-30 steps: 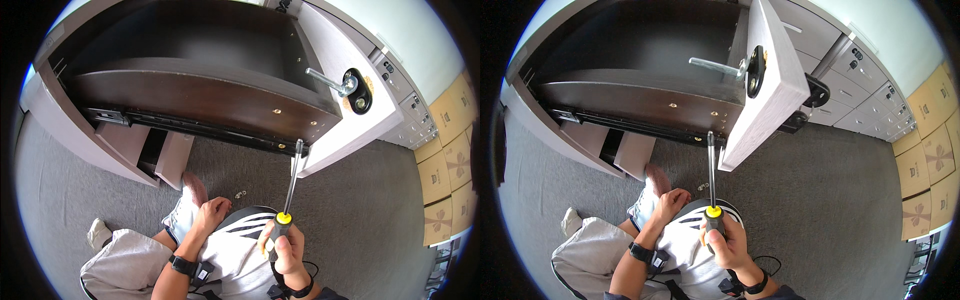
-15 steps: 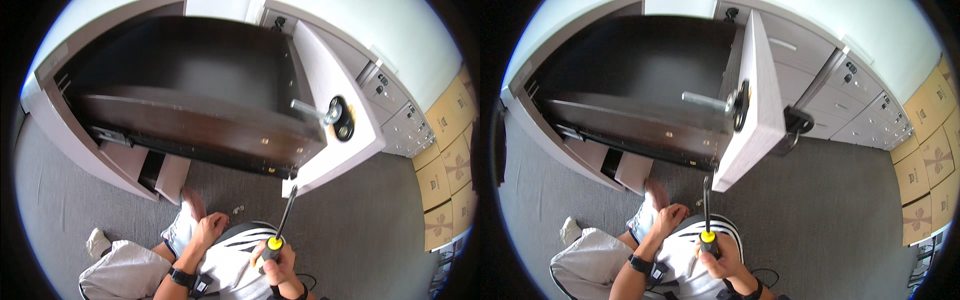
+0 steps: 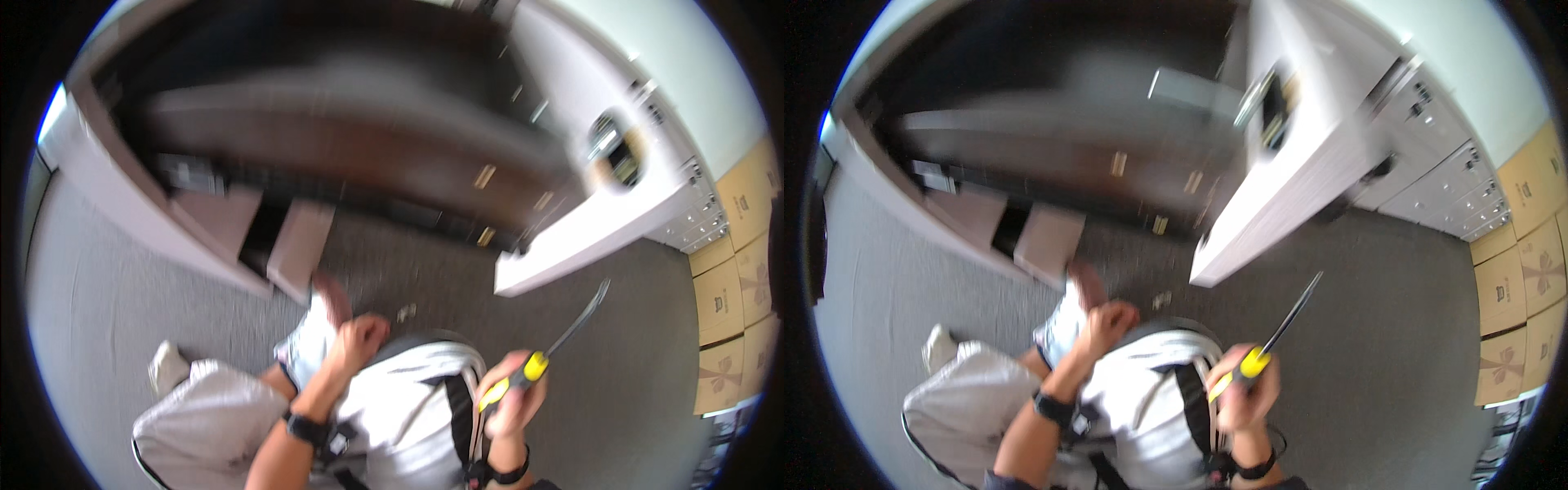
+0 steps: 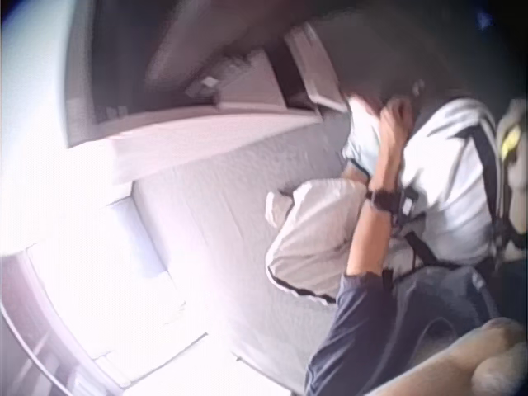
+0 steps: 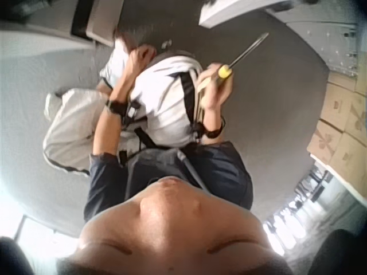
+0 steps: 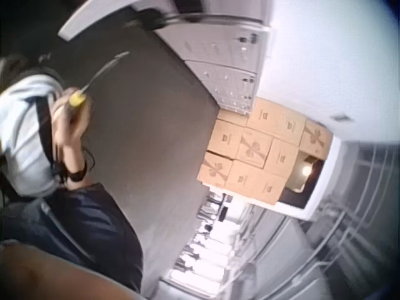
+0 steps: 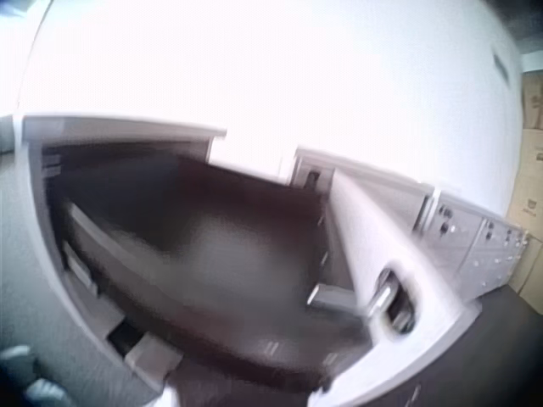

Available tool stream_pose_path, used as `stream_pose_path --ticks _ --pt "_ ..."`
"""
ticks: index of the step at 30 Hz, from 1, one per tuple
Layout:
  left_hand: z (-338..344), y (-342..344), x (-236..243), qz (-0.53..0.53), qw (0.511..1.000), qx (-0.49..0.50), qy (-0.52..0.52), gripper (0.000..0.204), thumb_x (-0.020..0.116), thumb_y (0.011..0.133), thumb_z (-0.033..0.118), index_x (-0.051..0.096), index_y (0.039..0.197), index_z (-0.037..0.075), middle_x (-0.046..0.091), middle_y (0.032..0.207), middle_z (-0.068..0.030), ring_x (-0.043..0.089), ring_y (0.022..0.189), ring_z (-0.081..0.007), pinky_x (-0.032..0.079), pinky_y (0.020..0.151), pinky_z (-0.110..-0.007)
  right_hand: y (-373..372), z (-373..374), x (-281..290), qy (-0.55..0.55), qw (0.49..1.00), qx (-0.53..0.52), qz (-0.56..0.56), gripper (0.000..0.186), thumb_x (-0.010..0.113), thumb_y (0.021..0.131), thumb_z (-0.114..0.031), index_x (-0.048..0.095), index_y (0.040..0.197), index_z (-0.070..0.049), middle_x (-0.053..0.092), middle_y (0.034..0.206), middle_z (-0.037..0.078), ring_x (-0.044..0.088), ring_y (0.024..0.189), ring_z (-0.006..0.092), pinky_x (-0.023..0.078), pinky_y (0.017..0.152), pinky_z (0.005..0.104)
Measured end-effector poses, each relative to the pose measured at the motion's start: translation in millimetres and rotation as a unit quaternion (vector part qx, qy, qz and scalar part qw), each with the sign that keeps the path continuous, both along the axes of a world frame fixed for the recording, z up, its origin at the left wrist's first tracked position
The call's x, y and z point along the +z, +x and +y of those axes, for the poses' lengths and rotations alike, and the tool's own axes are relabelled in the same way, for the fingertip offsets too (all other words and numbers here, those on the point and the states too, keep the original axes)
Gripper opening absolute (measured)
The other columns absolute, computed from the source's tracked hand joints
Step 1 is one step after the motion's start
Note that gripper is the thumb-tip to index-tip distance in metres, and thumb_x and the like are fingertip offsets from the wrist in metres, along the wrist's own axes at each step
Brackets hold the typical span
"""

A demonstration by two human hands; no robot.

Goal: Fixing a bracket and lock mechanism on a desk drawer using a screwdriver.

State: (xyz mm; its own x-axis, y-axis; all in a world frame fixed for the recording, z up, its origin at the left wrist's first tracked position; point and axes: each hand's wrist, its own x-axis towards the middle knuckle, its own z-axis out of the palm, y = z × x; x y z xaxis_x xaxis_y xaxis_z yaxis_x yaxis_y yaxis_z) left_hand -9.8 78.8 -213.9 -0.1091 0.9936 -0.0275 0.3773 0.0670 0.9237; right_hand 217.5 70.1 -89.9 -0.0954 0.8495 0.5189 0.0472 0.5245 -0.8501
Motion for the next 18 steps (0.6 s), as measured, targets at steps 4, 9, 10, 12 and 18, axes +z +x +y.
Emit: stream_pose_path --ticks 4,9,10,12,18 --pt "13 8 17 0.001 1.000 0.000 -0.010 0.017 0.057 0.087 0.013 0.065 0.097 0.001 0.068 0.085 -0.0143 0.067 0.078 -0.0243 0.052 0.069 -0.031 77 16 -27 -0.223 0.938 -0.170 -0.203 0.030 0.052 0.094 -0.023 0.050 0.111 0.001 0.056 0.074 0.008 0.056 0.065 0.0156 0.043 0.058 0.0272" --pt "5 3 3 0.009 0.998 -0.020 -0.055 0.020 0.062 0.083 0.015 0.064 0.097 0.000 0.066 0.092 -0.0152 0.066 0.083 -0.0245 0.052 0.074 -0.031 149 -18 -138 -0.357 0.788 -0.247 -0.437 0.041 0.056 0.092 -0.025 0.048 0.120 0.003 0.061 0.101 0.022 0.062 0.091 0.0333 0.047 0.076 0.0370" --pt "8 1 -11 0.051 0.994 -0.086 -0.034 0.032 0.064 0.081 0.015 0.057 0.108 0.000 0.060 0.099 -0.0172 0.064 0.090 -0.0292 0.052 0.079 -0.036 177 -37 -169 -0.288 0.795 -0.277 -0.457 0.040 0.058 0.091 -0.024 0.048 0.119 0.003 0.059 0.104 0.022 0.060 0.093 0.0333 0.047 0.078 0.0374" --pt "17 3 -25 0.122 0.987 -0.102 -0.022 0.038 0.067 0.080 0.016 0.054 0.113 0.002 0.059 0.099 -0.0161 0.063 0.091 -0.0289 0.051 0.079 -0.036 189 -55 -196 -0.223 0.801 -0.295 -0.471 0.040 0.059 0.090 -0.023 0.048 0.118 0.003 0.056 0.107 0.022 0.059 0.096 0.0333 0.046 0.080 0.0378" --pt "59 11 -38 0.267 0.925 -0.267 0.042 0.054 0.065 0.081 0.017 0.039 0.128 0.010 0.045 0.118 -0.0198 0.056 0.106 -0.0366 0.047 0.090 -0.042 168 -66 -199 -0.206 0.850 -0.338 -0.349 0.049 0.069 0.081 -0.012 0.044 0.120 0.002 0.051 0.108 0.017 0.053 0.098 0.0284 0.043 0.086 0.0385"
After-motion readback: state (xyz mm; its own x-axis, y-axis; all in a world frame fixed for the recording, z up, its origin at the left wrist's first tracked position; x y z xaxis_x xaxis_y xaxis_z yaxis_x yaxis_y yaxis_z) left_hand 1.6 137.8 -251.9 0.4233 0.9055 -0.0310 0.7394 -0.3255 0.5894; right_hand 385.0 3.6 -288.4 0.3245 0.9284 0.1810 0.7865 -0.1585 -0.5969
